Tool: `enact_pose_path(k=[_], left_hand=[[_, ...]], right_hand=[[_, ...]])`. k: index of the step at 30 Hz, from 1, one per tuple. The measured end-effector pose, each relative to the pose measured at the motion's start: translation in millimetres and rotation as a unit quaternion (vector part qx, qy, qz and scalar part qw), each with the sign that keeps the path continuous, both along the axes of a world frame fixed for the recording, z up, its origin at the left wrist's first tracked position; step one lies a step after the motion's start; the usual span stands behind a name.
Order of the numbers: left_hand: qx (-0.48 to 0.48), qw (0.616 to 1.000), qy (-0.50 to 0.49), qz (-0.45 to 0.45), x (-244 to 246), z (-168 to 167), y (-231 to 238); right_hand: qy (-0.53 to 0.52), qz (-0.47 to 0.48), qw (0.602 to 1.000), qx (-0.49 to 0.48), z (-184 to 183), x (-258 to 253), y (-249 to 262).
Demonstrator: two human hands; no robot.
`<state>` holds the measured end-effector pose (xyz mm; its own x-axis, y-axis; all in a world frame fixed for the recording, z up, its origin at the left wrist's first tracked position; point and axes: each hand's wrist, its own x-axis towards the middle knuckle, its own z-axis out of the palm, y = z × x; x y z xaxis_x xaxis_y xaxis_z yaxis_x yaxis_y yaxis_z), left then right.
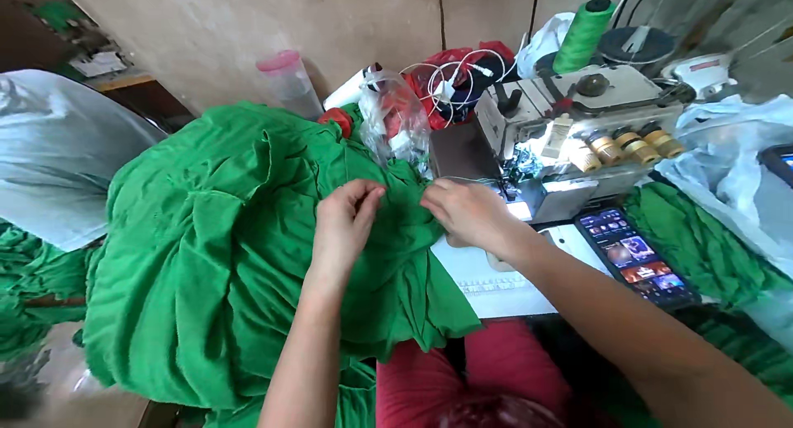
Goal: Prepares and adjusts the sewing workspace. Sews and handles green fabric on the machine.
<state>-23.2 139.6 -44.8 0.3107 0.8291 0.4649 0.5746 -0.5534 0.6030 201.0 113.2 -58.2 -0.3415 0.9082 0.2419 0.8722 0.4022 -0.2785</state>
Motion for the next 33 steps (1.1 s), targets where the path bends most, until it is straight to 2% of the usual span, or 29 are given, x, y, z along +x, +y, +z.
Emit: enact_pose_path(k=[4,8,11,15,18,24,28,33], left_hand=[[0.065,0.991,0.042,0.112,-35.3,-4.6,-14.0],[0.104,0.985,0.053,0.123,-49.7,-27.9,-49.8],[0.102,0.987,0.058,0.111,-50.5,-47.2,-69.5],[0.123,0.979,0.081,0.144,-55.2,-47.3,-68.8],[0.116,0.982,0.100,0.108,-41.2,-43.5,-62.7],[0.072,0.987,0.136,-0.041,9.3,-57.2,-50.9],[0.059,0.992,0.108,-0.035,43.9,-60.5,-23.1],[0.012,0.996,0.087,0.006,82.0,-40.4,31.5]], right_hand=[[0.098,-0.025,0.995,0.007,-17.3,26.1,-54.2],[0.156,-0.148,0.977,-0.001,-61.8,69.1,-116.9],[0.140,-0.232,0.962,0.015,-93.4,99.7,-138.2],[0.093,-0.245,0.964,0.053,-111.4,114.0,-144.2],[0.079,-0.245,0.963,0.080,-115.1,112.9,-139.5],[0.056,-0.285,0.951,0.106,-124.4,108.9,-139.6],[0.053,-0.293,0.946,0.125,-127.5,108.6,-140.8],[0.079,-0.270,0.951,0.132,-122.8,102.6,-142.3]])
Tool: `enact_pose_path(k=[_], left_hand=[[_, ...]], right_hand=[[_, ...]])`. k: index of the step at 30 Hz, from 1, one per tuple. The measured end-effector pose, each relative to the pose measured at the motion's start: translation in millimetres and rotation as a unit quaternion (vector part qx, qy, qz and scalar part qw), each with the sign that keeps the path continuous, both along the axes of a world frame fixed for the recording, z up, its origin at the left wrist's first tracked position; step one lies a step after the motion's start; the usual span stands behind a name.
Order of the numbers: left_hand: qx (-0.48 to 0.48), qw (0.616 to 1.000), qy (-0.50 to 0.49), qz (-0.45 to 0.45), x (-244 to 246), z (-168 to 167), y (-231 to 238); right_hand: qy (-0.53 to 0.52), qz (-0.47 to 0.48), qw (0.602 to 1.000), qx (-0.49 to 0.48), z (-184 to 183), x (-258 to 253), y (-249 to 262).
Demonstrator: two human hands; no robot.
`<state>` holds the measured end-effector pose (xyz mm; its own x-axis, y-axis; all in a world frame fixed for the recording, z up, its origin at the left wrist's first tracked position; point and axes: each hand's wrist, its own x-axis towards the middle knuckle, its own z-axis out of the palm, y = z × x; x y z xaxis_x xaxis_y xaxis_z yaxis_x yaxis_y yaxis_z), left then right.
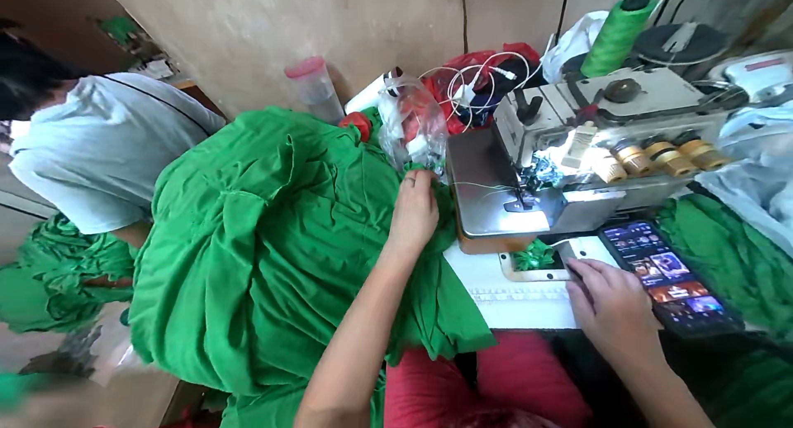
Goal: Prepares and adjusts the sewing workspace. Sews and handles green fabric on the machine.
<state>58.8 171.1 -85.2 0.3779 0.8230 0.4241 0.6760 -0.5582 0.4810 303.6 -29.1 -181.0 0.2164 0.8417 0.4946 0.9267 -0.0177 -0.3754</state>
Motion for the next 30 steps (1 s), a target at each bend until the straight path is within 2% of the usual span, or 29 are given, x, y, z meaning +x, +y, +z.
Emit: enact_pose_path(k=[3,5,7,9,11,14,16,19,21,23,26,28,30], left_hand=[[-0.099,0.993,0.042,0.058,8.5,12.0,42.5],[-0.164,0.974,0.133,0.080,7.5,9.2,63.3],[-0.221,0.940,0.249,0.078,7.1,7.2,69.3],[-0.247,0.913,0.318,0.065,8.1,16.1,64.5],[-0.224,0.924,0.305,0.050,-0.3,30.9,53.5],[-0.133,0.959,0.245,0.050,-36.0,64.5,34.1],[-0.049,0.975,0.209,0.049,-72.6,90.8,17.0],[0.082,0.981,0.176,0.014,-126.7,119.8,-14.4],[0.137,0.978,0.155,-0.010,-149.5,131.7,-36.3],[0.179,0.975,0.127,-0.026,-158.2,139.7,-53.0],[0.217,0.968,0.095,-0.077,-145.7,144.9,-66.6],[0.228,0.962,0.082,-0.126,-125.8,149.6,-71.4],[0.241,0.954,0.058,-0.170,-108.9,156.9,-71.5]], right_hand=[[0.033,0.095,0.995,0.009,15.7,-14.1,2.2],[0.024,0.150,0.988,0.038,30.7,-27.1,12.1],[0.018,0.180,0.982,0.050,52.8,-39.4,26.6],[0.026,0.182,0.983,0.014,81.9,-51.2,46.2],[0.050,0.160,0.980,-0.105,113.9,-62.7,69.2],[0.055,0.116,0.941,-0.314,155.6,-80.4,108.3],[0.018,0.106,0.933,-0.345,159.7,-90.1,132.3],[0.026,0.131,0.948,-0.288,149.5,-95.8,170.3],[0.065,0.190,0.962,-0.184,148.0,-95.4,183.5],[0.091,0.278,0.953,-0.078,157.5,-99.7,176.4],[0.134,0.390,0.909,0.058,168.2,-124.2,133.6],[0.154,0.428,0.888,0.072,162.5,-140.6,116.2],[0.162,0.432,0.885,0.057,150.9,-146.3,110.2]])
